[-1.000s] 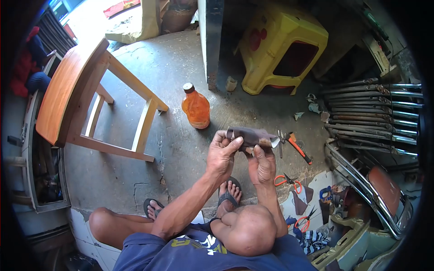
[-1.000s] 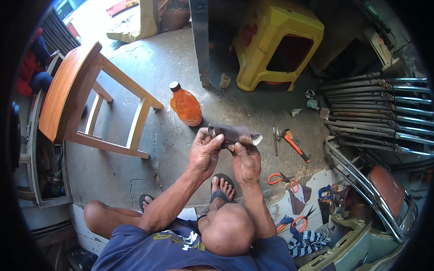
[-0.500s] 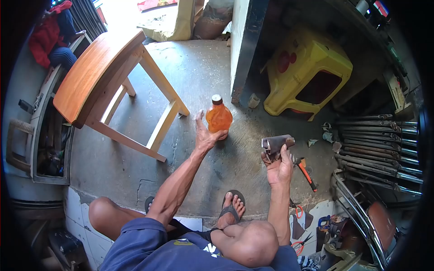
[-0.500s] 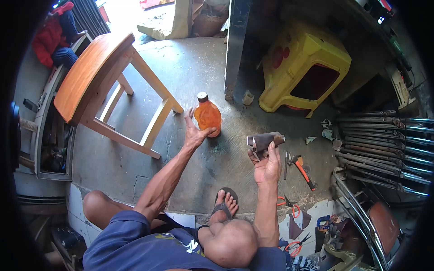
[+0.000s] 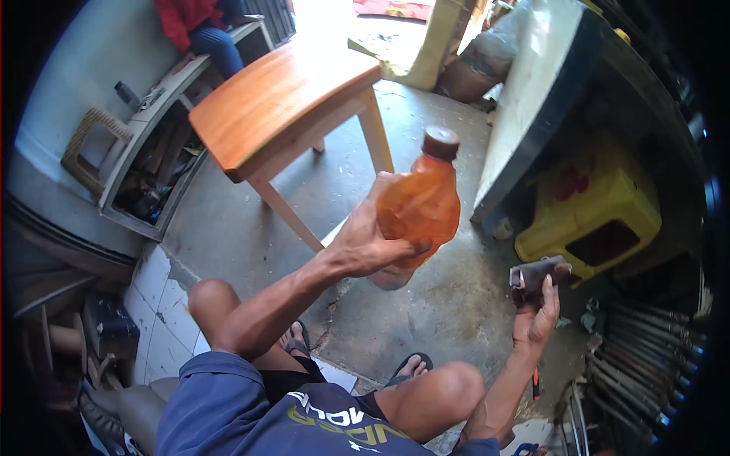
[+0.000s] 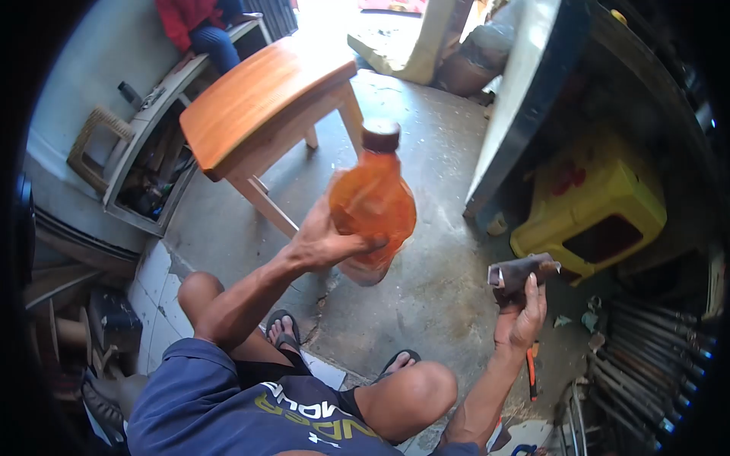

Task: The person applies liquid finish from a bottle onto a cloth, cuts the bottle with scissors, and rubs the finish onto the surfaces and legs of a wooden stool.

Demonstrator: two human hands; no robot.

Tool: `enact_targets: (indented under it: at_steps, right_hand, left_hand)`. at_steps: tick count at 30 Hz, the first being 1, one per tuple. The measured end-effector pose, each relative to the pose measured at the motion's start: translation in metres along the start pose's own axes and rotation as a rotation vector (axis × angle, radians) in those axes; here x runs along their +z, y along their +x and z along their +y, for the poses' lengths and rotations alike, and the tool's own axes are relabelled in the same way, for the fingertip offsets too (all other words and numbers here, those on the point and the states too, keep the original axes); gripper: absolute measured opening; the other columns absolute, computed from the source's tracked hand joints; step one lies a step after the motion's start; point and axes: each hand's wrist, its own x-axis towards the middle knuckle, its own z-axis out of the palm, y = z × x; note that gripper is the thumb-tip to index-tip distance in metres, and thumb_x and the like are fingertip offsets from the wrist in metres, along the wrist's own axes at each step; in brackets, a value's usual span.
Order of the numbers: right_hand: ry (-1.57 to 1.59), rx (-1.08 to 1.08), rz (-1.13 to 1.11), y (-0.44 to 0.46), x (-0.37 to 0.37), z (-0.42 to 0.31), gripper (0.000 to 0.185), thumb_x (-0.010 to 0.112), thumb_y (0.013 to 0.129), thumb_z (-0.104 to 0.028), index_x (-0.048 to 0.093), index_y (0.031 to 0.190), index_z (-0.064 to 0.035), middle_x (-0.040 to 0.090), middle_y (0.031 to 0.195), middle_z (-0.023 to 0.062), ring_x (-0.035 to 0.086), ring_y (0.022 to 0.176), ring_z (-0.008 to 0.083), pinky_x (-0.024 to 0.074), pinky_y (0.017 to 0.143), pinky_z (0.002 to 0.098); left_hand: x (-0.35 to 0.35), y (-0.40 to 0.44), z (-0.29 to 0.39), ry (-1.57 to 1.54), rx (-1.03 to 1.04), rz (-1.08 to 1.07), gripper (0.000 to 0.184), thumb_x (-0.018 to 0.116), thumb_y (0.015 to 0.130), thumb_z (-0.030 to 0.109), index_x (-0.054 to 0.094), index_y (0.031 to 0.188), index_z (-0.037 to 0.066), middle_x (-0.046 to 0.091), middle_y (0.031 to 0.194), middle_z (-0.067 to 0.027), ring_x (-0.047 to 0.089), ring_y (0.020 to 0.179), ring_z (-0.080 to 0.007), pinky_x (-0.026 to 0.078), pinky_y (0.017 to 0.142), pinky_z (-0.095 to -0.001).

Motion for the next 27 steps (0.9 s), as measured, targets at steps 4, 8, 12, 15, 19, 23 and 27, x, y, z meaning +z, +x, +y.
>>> enact_targets:
  at_steps: [4, 8, 12, 15, 19, 23, 27]
  right_hand:
    - [0.037, 0.097, -0.07, 0.02, 0.06, -0.021, 0.05, 0.06, 0.107, -0.024, 0.049, 0.153, -0.0076, 0.066, 0.131, 0.0055, 0.071, 0.112, 0.0206, 0.0646, 0.086, 0.0389]
    - [0.033, 0.26, -0.09, 0.015, 0.135, -0.035, 0.047, 0.058, 0.107, -0.021, 0.049, 0.152, -0.0075, 0.067, 0.127, 0.0063, 0.072, 0.107, 0.0187, 0.066, 0.083, 0.0396]
    - [0.031, 0.463, -0.06, -0.029, 0.217, -0.056, 0.045, 0.057, 0.108, -0.021, 0.049, 0.151, -0.0087, 0.07, 0.123, 0.0055, 0.076, 0.098, 0.0193, 0.0692, 0.075, 0.0397]
    - [0.026, 0.58, 0.004, -0.069, 0.264, -0.085, 0.043, 0.056, 0.108, -0.019, 0.051, 0.15, -0.0084, 0.07, 0.123, 0.0065, 0.076, 0.098, 0.0193, 0.0692, 0.074, 0.0407]
    - [0.059, 0.686, 0.088, -0.115, 0.32, -0.133, 0.039, 0.058, 0.106, -0.013, 0.054, 0.144, -0.0032, 0.069, 0.123, 0.0095, 0.074, 0.105, 0.0209, 0.0667, 0.084, 0.0357]
    - [-0.006, 0.755, 0.252, -0.131, 0.346, -0.159, 0.04, 0.06, 0.105, -0.013, 0.055, 0.143, -0.0015, 0.07, 0.12, 0.0091, 0.075, 0.099, 0.0179, 0.068, 0.072, 0.0319]
    - [-0.038, 0.854, 0.265, -0.114, 0.345, -0.167, 0.038, 0.061, 0.105, -0.016, 0.056, 0.141, -0.0027, 0.071, 0.116, 0.009, 0.076, 0.091, 0.0173, 0.0678, 0.063, 0.0338]
  left_hand:
    - [-0.089, -0.036, 0.097, -0.197, 0.039, 0.164, 0.088, 0.083, 0.087, 0.008, 0.028, 0.157, 0.003, 0.05, 0.149, -0.0131, 0.049, 0.142, -0.0254, 0.038, 0.122, -0.044]
    - [-0.198, -0.05, 0.173, 0.315, -0.237, 0.285, 0.078, 0.082, 0.084, 0.018, 0.038, 0.146, -0.002, 0.065, 0.132, -0.0224, 0.067, 0.123, -0.0318, 0.051, 0.107, -0.0436]
    - [-0.28, -0.027, 0.188, 0.963, -0.96, -0.099, 0.078, 0.083, 0.075, 0.04, 0.05, 0.132, -0.004, 0.071, 0.108, -0.0299, 0.072, 0.105, -0.0435, 0.055, 0.092, -0.0457]
    - [-0.311, 0.0, 0.207, 1.066, -1.027, -0.327, 0.073, 0.08, 0.076, 0.04, 0.052, 0.127, -0.006, 0.073, 0.106, -0.029, 0.072, 0.103, -0.0438, 0.055, 0.092, -0.0475]
    - [-0.325, 0.039, 0.23, 1.163, -1.08, -0.574, 0.069, 0.077, 0.079, 0.04, 0.053, 0.125, -0.006, 0.075, 0.105, -0.0268, 0.074, 0.102, -0.0417, 0.056, 0.09, -0.0475]
    - [-0.34, 0.072, 0.232, 1.242, -1.097, -0.728, 0.066, 0.073, 0.081, 0.038, 0.054, 0.125, -0.007, 0.075, 0.106, -0.0261, 0.075, 0.101, -0.0407, 0.056, 0.091, -0.0468]
    - [-0.337, 0.103, 0.224, 1.229, -1.13, -0.807, 0.066, 0.072, 0.08, 0.033, 0.054, 0.128, -0.007, 0.075, 0.109, -0.0262, 0.075, 0.104, -0.0395, 0.056, 0.092, -0.0463]
